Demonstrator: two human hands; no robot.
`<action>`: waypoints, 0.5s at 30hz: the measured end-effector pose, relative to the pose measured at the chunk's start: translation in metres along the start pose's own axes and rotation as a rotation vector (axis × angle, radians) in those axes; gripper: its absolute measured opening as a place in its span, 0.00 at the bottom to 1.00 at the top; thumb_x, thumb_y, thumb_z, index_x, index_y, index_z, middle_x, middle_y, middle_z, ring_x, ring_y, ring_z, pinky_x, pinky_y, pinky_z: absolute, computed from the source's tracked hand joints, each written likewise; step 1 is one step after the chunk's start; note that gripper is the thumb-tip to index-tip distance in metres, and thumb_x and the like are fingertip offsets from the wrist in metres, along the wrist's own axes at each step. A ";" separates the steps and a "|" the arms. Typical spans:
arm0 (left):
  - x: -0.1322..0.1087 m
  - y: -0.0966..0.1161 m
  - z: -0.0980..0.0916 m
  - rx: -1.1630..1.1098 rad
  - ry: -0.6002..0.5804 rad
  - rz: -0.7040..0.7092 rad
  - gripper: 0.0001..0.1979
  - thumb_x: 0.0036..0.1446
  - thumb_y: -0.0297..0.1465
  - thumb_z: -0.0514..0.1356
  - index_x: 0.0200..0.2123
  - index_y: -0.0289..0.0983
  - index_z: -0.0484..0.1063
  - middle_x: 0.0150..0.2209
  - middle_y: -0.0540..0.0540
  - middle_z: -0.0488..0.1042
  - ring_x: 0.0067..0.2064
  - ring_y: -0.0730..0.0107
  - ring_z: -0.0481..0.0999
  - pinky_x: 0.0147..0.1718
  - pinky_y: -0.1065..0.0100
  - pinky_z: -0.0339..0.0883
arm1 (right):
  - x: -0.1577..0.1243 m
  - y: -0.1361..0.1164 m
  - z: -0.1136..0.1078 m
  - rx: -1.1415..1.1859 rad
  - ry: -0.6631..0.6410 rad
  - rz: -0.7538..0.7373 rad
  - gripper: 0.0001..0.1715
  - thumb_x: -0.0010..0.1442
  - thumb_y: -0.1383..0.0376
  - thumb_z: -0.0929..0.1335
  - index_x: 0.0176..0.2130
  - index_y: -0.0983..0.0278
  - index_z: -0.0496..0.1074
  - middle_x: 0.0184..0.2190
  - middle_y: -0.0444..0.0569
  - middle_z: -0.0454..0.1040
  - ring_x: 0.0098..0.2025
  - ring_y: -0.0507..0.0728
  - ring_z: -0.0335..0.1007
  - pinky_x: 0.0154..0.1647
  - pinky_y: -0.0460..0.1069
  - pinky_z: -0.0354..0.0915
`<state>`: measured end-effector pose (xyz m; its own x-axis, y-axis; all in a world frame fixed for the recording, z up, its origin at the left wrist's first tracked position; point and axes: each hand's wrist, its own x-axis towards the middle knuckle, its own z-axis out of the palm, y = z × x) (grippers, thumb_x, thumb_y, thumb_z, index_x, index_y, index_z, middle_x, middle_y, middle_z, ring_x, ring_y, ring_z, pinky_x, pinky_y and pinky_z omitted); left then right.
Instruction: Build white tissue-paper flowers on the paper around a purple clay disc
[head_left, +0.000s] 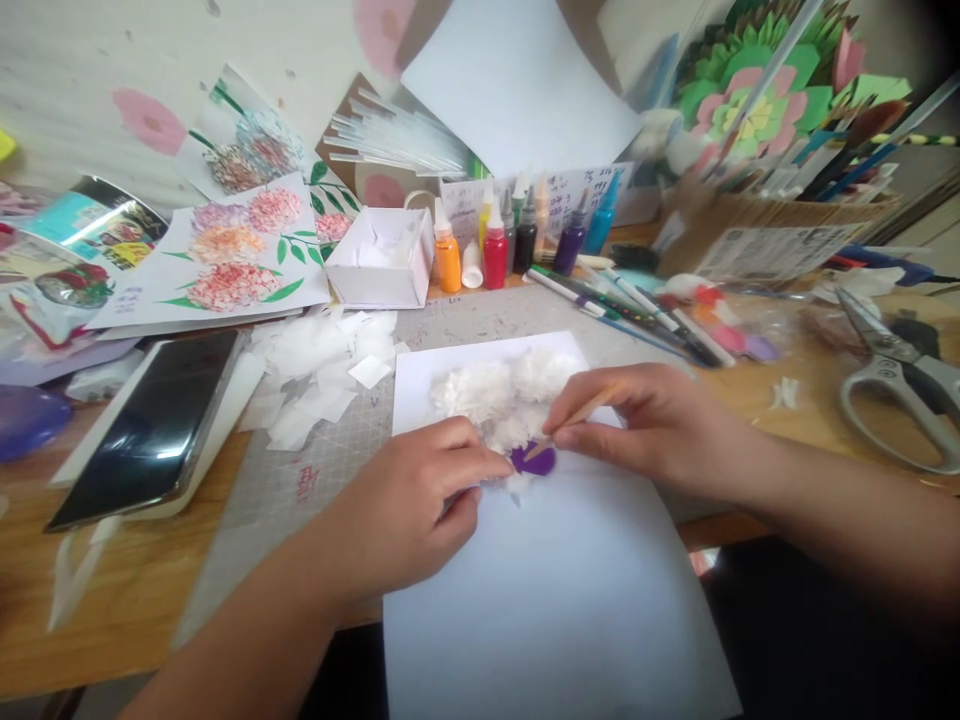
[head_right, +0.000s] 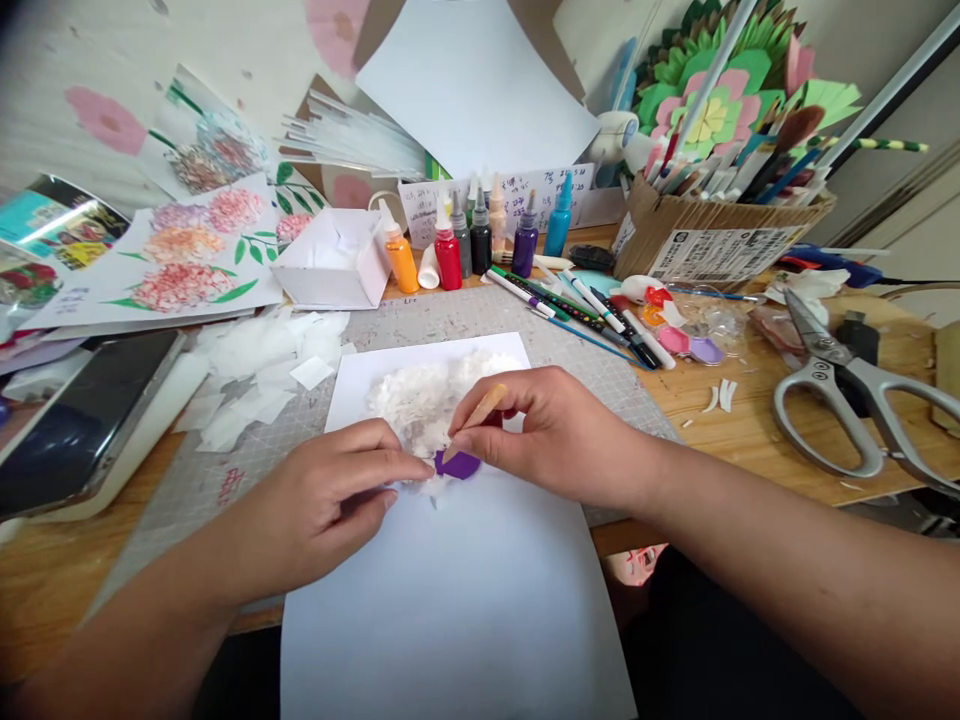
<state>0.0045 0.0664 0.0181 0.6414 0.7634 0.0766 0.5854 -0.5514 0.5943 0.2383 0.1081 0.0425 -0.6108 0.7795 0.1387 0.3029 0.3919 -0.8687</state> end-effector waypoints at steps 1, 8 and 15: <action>0.001 -0.001 0.000 0.004 0.006 0.000 0.22 0.53 0.16 0.51 0.45 0.42 0.74 0.37 0.49 0.68 0.38 0.74 0.70 0.37 0.71 0.62 | 0.000 0.000 0.000 0.004 -0.020 0.002 0.06 0.58 0.66 0.69 0.30 0.65 0.74 0.30 0.46 0.78 0.31 0.50 0.73 0.33 0.45 0.69; 0.001 -0.003 0.000 0.019 0.062 -0.025 0.17 0.54 0.17 0.51 0.40 0.38 0.73 0.37 0.49 0.69 0.38 0.73 0.70 0.37 0.70 0.62 | 0.003 0.003 0.009 0.014 -0.102 -0.017 0.06 0.59 0.67 0.69 0.32 0.66 0.76 0.31 0.47 0.79 0.33 0.50 0.74 0.36 0.44 0.68; 0.000 0.000 -0.003 -0.027 -0.010 0.031 0.21 0.56 0.18 0.51 0.47 0.43 0.72 0.39 0.49 0.69 0.39 0.74 0.70 0.38 0.71 0.63 | 0.005 0.004 0.009 0.014 -0.098 0.007 0.05 0.58 0.69 0.68 0.32 0.66 0.75 0.30 0.45 0.79 0.31 0.50 0.73 0.34 0.44 0.68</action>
<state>0.0026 0.0672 0.0200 0.6638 0.7428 0.0873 0.5517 -0.5652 0.6133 0.2298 0.1087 0.0355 -0.6773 0.7306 0.0865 0.2975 0.3796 -0.8760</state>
